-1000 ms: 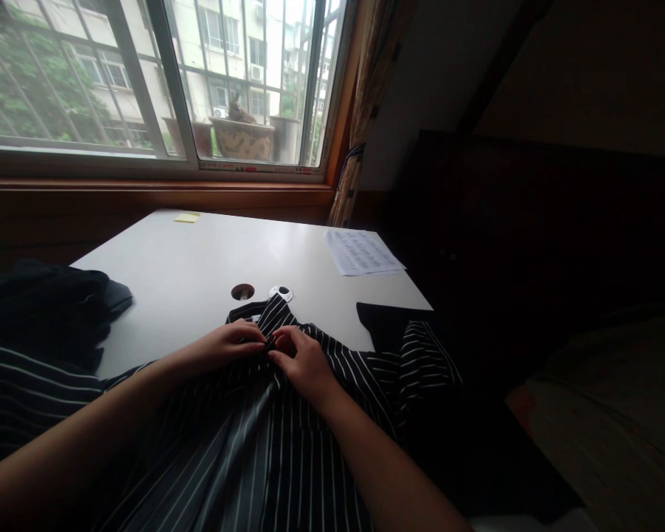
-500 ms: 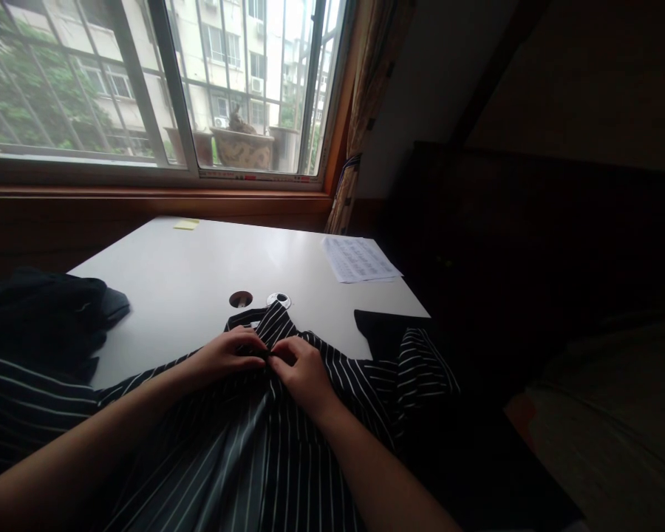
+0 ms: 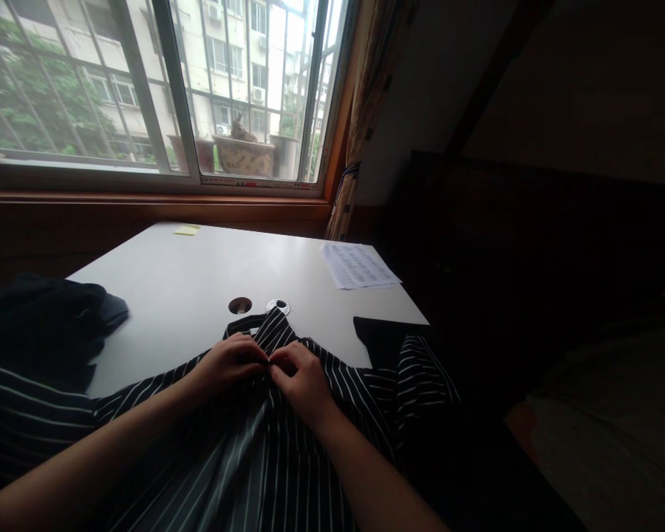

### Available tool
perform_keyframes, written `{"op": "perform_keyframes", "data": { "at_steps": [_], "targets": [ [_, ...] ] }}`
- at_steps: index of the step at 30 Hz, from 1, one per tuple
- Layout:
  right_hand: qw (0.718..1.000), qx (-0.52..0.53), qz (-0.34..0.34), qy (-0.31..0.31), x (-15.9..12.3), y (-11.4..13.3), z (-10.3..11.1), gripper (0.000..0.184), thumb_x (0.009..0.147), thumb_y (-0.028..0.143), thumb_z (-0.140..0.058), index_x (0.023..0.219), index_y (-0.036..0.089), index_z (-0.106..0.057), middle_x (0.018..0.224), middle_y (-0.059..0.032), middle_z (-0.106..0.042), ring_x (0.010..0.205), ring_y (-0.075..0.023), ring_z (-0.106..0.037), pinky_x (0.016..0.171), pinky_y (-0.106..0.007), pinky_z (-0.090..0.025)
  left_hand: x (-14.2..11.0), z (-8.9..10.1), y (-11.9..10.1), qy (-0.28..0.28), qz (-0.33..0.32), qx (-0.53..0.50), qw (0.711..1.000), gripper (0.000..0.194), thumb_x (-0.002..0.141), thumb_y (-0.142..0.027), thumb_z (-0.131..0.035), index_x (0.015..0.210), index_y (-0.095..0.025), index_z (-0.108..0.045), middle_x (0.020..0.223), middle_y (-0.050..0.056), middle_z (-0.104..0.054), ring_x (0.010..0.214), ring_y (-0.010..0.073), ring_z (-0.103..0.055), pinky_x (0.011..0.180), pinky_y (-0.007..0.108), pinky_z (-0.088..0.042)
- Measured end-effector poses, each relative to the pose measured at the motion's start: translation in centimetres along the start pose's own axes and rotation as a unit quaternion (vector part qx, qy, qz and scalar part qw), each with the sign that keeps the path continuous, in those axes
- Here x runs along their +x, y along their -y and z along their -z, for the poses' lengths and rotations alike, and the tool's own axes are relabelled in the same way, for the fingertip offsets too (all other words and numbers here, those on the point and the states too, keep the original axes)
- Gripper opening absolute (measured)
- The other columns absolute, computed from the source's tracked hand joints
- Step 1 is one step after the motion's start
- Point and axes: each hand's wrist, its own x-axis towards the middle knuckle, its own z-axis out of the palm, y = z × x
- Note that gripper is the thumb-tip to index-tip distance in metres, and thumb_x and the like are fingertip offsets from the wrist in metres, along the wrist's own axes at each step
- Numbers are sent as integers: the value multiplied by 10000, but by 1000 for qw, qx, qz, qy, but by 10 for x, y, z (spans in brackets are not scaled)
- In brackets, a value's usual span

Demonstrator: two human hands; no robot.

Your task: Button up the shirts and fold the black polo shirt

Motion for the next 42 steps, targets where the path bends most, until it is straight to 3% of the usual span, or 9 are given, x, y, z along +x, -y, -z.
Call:
{"op": "perform_keyframes", "data": {
  "at_steps": [5, 15, 22, 31, 42],
  "targets": [
    [1000, 7, 14, 3, 1, 1, 1, 143, 786, 97, -655, 849, 219, -695, 846, 4, -610, 774, -136, -603, 720, -270, -499, -1, -2, -1, -22, -15, 17, 999, 77, 836, -228, -717, 907, -220, -746, 854, 27, -694, 871, 202, -570, 803, 321, -441],
    [999, 31, 24, 5, 1, -1, 1, 160, 796, 102, -657, 858, 232, -726, 884, -10, -622, 850, -156, -625, 793, -297, -511, -4, -7, 3, -65, -50, 72, 994, 135, 798, -119, -731, 889, -215, -701, 857, 11, -679, 858, 197, -545, 779, 316, -453],
    [999, 51, 9, 16, 2, 2, 8, 134, 845, 137, -613, 855, 224, -715, 881, -12, -641, 858, -162, -616, 798, -297, -481, -6, -7, 5, -79, -93, 116, 986, 62, 856, -151, -671, 880, -208, -666, 884, 24, -640, 850, 186, -544, 768, 311, -468],
    [992, 88, -94, 15, 4, -5, 5, 160, 890, 342, -626, 928, 207, -702, 880, -14, -700, 815, -173, -639, 751, -292, -486, -10, -7, 5, -78, -133, 113, 981, 84, 926, -167, -582, 902, -189, -659, 903, 30, -607, 775, 128, -586, 695, 232, -485],
    [993, 72, -89, 36, 5, -6, 3, 158, 863, 359, -669, 881, 209, -712, 854, -6, -696, 817, -171, -637, 748, -282, -483, -11, -8, 3, -83, -186, 179, 963, 125, 960, -186, -540, 959, -194, -665, 970, 43, -643, 790, 129, -617, 703, 249, -524]
  ]
}}
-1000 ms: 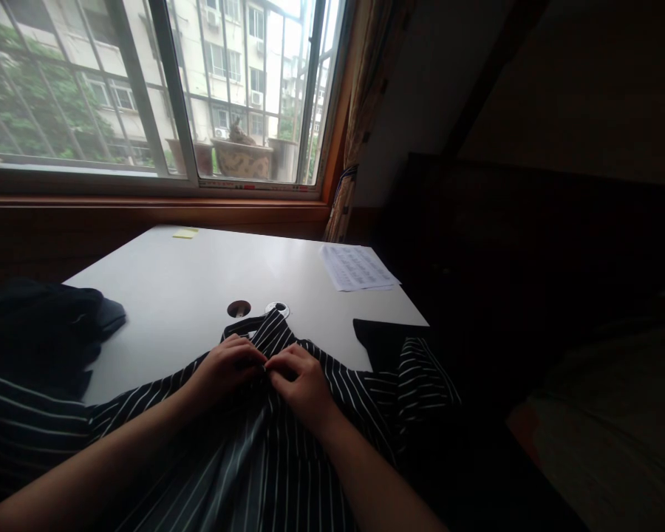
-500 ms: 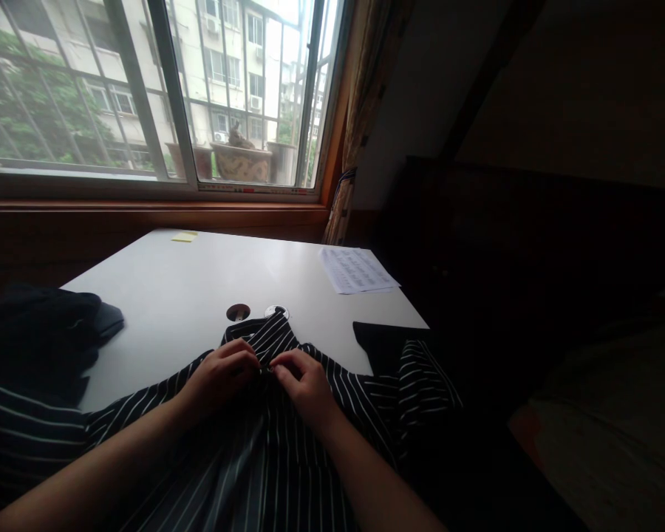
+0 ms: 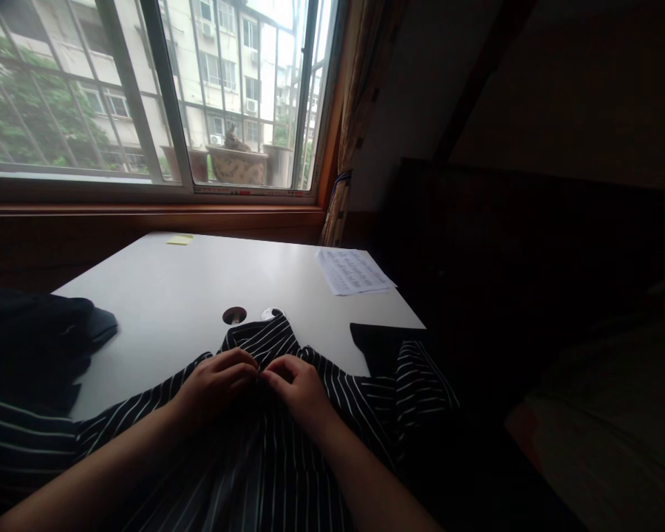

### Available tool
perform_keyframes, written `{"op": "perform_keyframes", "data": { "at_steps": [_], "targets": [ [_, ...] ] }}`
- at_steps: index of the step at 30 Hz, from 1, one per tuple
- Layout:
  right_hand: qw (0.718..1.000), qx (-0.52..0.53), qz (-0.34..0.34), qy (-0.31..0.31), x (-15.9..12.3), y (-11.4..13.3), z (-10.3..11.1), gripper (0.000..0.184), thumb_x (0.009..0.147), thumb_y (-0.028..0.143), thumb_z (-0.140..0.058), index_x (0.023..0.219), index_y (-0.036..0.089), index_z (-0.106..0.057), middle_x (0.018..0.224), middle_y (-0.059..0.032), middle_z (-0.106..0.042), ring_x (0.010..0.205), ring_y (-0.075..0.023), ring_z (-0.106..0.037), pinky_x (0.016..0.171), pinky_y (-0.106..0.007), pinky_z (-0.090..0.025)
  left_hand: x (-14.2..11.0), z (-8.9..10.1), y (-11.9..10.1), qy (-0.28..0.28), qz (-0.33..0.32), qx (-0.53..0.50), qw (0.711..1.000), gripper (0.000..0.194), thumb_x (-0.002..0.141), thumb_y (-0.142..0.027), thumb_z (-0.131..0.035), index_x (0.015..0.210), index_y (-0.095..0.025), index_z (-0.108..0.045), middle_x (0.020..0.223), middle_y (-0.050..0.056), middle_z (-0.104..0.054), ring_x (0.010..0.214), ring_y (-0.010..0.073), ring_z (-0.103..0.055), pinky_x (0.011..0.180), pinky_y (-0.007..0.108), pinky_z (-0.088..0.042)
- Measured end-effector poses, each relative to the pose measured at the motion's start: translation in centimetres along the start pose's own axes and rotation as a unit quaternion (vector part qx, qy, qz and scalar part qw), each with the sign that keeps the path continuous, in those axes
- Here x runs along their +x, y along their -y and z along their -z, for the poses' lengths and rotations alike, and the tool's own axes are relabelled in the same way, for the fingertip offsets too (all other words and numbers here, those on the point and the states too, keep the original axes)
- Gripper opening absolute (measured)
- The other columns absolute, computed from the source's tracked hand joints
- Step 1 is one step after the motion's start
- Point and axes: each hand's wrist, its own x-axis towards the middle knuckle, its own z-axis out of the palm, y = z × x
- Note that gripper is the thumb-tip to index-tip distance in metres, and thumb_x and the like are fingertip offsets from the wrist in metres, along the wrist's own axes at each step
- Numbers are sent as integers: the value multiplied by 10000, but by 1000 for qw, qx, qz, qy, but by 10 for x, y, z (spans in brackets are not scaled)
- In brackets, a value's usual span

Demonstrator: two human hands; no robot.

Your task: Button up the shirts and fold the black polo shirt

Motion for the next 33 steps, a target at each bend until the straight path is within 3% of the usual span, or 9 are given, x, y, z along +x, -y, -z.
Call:
{"op": "perform_keyframes", "data": {
  "at_steps": [7, 14, 19, 26, 33],
  "targets": [
    [999, 30, -17, 22, 1, 1, 1, 168, 843, 350, -687, 910, 199, -719, 905, -24, -709, 870, -188, -653, 796, -300, -499, -1, 2, -3, 7, -15, -10, 1000, 146, 961, -178, -531, 963, -188, -676, 1004, 49, -644, 829, 134, -631, 729, 253, -539],
    [995, 58, -50, 65, 3, 4, 6, 210, 819, 374, -706, 922, 192, -714, 896, -31, -701, 868, -195, -650, 811, -319, -508, -2, 7, -7, 38, 48, -87, 994, 171, 976, -206, -493, 993, -178, -661, 1004, 47, -667, 860, 144, -643, 756, 264, -545],
    [992, 66, -48, 95, 3, 3, 8, 195, 791, 349, -731, 897, 188, -695, 867, -18, -686, 844, -186, -638, 792, -309, -501, 1, 9, -12, 27, 77, -129, 988, 141, 952, -175, -518, 967, -171, -658, 969, 41, -678, 842, 141, -649, 756, 253, -543],
    [998, 15, -2, 57, 1, 5, 3, 83, 806, 261, -700, 845, 196, -666, 841, 4, -644, 792, -154, -595, 753, -273, -477, 0, 7, -7, 36, 7, -47, 998, 185, 979, -186, -477, 937, -169, -656, 998, 55, -649, 854, 142, -624, 750, 264, -530],
    [999, 11, -16, 36, 0, 7, 2, 43, 794, 230, -687, 815, 200, -665, 819, 6, -641, 780, -157, -588, 745, -273, -468, 0, 5, -5, 22, -29, -18, 999, 181, 981, -181, -474, 930, -181, -648, 987, 53, -635, 843, 146, -597, 726, 268, -517]
  ]
}}
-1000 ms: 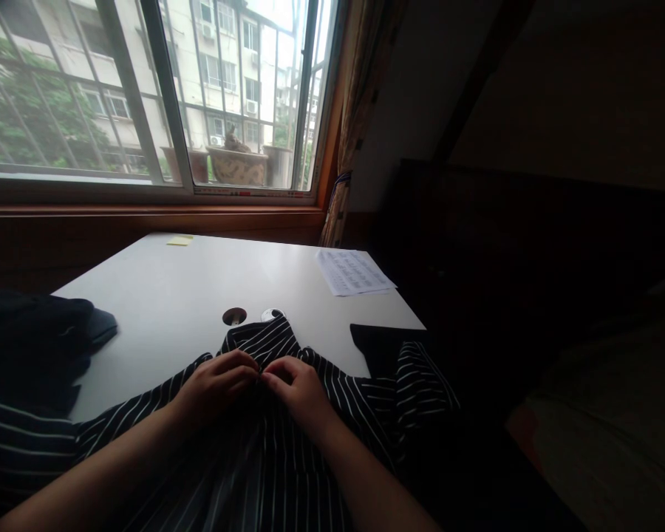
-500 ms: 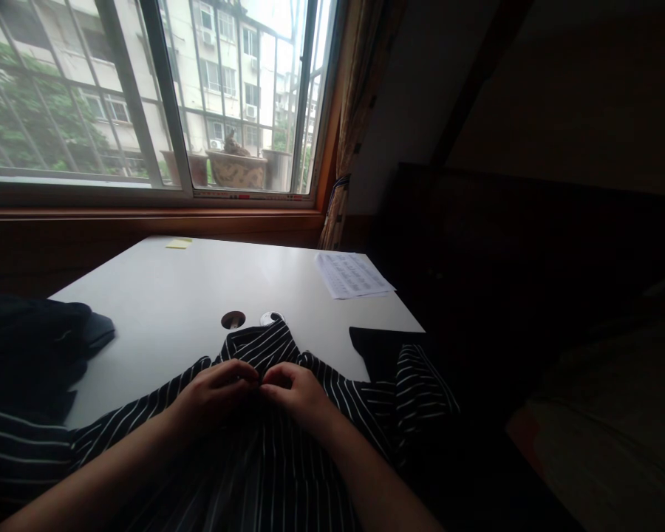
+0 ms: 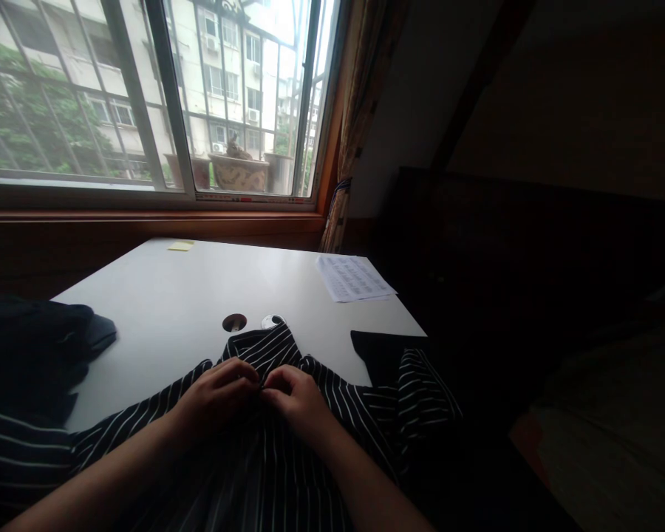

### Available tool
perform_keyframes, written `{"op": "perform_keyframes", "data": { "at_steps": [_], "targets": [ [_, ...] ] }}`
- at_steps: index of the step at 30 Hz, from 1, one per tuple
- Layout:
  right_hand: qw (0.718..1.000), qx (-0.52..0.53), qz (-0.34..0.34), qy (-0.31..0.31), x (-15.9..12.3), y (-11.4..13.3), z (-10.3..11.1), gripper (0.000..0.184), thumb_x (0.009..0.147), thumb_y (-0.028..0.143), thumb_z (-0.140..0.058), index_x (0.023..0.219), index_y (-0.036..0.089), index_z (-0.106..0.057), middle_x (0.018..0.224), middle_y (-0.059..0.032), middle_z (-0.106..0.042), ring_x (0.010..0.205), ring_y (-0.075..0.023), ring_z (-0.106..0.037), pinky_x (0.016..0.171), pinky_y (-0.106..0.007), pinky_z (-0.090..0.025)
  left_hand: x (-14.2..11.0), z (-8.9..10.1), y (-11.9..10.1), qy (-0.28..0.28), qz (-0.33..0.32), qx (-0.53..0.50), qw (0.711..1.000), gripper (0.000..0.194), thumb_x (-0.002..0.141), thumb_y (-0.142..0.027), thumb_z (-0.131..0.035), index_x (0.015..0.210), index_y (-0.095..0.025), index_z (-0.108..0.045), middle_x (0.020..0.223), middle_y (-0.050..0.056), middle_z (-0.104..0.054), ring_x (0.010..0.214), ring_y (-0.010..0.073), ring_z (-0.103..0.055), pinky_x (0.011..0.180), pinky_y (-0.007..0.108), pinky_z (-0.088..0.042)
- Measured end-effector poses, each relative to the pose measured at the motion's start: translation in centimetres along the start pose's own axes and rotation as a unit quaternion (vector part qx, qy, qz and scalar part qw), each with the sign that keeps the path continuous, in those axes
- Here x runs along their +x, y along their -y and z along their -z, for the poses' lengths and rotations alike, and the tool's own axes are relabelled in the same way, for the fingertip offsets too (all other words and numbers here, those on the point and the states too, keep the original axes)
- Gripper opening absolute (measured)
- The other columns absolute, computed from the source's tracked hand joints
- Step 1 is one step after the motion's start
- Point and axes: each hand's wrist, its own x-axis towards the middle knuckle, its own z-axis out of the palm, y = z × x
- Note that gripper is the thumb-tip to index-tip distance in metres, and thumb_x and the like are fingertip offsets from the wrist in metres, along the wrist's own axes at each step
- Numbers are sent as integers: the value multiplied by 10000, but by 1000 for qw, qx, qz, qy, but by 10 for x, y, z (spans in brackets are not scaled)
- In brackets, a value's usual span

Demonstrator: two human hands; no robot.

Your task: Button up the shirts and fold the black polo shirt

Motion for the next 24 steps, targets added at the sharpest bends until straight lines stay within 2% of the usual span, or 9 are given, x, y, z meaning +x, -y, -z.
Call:
{"op": "perform_keyframes", "data": {
  "at_steps": [7, 14, 19, 24],
  "targets": [
    [998, 50, -37, -9, 1, -3, 0, 85, 790, 262, -694, 835, 200, -656, 794, 7, -632, 765, -159, -587, 722, -273, -472, 0, 0, 5, -33, -6, 15, 999, 136, 961, -170, -528, 946, -202, -659, 970, 53, -640, 847, 152, -588, 716, 271, -519],
    [997, 76, -30, -16, 0, -7, 1, 125, 825, 315, -689, 860, 198, -661, 791, 8, -627, 755, -154, -583, 719, -275, -468, -1, 0, 8, -54, 14, 32, 998, 114, 952, -194, -559, 953, -214, -671, 974, 44, -644, 853, 153, -613, 734, 277, -535],
    [998, 44, -18, -51, 0, -8, 1, 118, 841, 314, -667, 874, 201, -660, 814, -2, -641, 783, -169, -596, 736, -291, -479, 0, 2, 11, -66, 78, 18, 995, 135, 942, -200, -545, 1002, -227, -663, 1019, 55, -642, 932, 185, -630, 787, 315, -562],
    [997, -9, 9, -73, -1, -7, 0, 87, 854, 281, -636, 896, 209, -663, 889, -19, -653, 832, -180, -613, 779, -308, -489, -3, 7, 34, -75, 151, 18, 986, 244, 888, -127, -544, 1090, -236, -626, 1069, 64, -640, 1008, 232, -599, 874, 411, -541]
  ]
}}
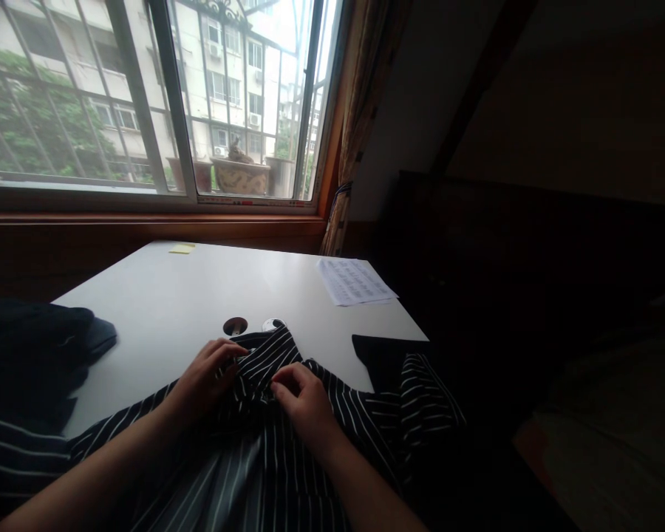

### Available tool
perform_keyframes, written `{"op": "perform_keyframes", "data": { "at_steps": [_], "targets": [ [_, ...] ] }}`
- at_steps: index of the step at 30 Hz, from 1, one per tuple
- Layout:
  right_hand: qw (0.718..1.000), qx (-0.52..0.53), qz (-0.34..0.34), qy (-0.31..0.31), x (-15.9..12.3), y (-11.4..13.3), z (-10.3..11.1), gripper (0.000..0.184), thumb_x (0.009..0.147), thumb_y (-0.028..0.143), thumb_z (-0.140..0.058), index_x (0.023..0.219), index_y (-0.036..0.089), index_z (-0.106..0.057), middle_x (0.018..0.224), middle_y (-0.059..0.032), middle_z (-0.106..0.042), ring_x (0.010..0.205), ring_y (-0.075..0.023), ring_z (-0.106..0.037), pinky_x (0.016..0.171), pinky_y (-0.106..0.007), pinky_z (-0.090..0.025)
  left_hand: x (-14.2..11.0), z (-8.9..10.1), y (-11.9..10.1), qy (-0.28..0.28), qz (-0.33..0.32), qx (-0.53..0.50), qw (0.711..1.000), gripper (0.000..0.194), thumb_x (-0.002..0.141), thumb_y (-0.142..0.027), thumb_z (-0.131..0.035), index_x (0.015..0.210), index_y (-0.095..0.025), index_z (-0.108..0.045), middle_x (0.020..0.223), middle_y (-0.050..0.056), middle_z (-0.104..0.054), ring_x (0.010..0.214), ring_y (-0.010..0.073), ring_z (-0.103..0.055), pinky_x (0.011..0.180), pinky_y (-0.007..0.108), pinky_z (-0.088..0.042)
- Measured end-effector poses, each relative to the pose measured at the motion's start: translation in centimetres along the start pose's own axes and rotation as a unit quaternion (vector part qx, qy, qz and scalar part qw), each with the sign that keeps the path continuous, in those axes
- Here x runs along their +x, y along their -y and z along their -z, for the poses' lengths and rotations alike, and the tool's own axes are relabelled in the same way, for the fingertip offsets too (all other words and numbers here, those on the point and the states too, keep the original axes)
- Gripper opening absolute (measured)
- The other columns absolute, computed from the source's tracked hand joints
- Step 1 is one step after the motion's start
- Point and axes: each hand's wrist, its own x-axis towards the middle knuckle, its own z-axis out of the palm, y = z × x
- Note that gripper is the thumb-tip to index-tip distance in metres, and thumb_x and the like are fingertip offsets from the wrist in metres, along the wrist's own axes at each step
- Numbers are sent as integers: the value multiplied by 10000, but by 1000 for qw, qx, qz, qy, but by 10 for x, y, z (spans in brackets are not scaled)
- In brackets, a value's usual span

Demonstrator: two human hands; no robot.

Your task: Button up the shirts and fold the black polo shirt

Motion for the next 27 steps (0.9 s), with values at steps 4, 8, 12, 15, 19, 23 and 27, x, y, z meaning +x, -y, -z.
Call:
{"op": "perform_keyframes", "data": {
  "at_steps": [4, 8, 12, 15, 19, 23, 27],
  "targets": [
    [999, -40, 27, -8, -1, 1, -1, 44, 856, 226, -620, 874, 217, -659, 887, -10, -645, 832, -171, -610, 771, -302, -477, 1, 9, 23, 15, 36, 35, 999, 274, 859, -94, -520, 1040, -241, -664, 1064, 55, -662, 1046, 257, -565, 907, 442, -513],
    [996, -77, 46, -9, -2, 2, -3, 59, 836, 172, -626, 862, 216, -657, 869, -5, -631, 818, -165, -607, 759, -296, -475, 0, 16, 38, 29, 52, 62, 996, 280, 855, -124, -529, 1049, -247, -690, 1119, 59, -655, 1078, 276, -550, 939, 478, -494],
    [993, -95, 62, 11, -2, 3, -6, 88, 832, 139, -619, 862, 216, -651, 868, -8, -616, 813, -163, -604, 751, -293, -485, -1, 15, 44, 27, 67, 69, 995, 286, 861, -175, -554, 1095, -258, -695, 1208, 76, -592, 1092, 279, -554, 940, 489, -508],
    [990, -115, 82, 18, -2, 3, -7, 111, 838, 124, -610, 874, 220, -652, 884, -13, -605, 831, -166, -601, 767, -300, -487, -2, 14, 42, 26, 82, 58, 995, 270, 886, -221, -548, 1111, -251, -694, 1213, 88, -568, 1100, 279, -562, 955, 501, -506],
    [987, -138, 85, 21, 0, 6, -5, 155, 857, 112, -582, 937, 223, -653, 959, -24, -599, 831, -160, -602, 795, -313, -499, -1, 14, 39, 23, 106, 30, 994, 235, 910, -289, -537, 1080, -225, -686, 1160, 93, -569, 1106, 280, -574, 968, 498, -501],
    [972, -203, 114, 35, 12, 21, 4, 247, 872, 82, -532, 1037, 224, -648, 1069, -43, -587, 864, -156, -599, 845, -324, -502, 0, 13, 41, 22, 134, -10, 991, 272, 890, -294, -550, 1134, -214, -638, 1133, 100, -592, 1016, 270, -613, 925, 478, -515],
    [920, -332, 179, 101, 46, 39, 10, 426, 833, 12, -498, 1172, 230, -636, 1181, -63, -594, 1080, -204, -541, 960, -353, -452, 0, 11, 45, 9, 166, -40, 985, 343, 854, -287, -574, 1185, -202, -599, 1071, 103, -650, 938, 273, -632, 872, 457, -516]
  ]
}}
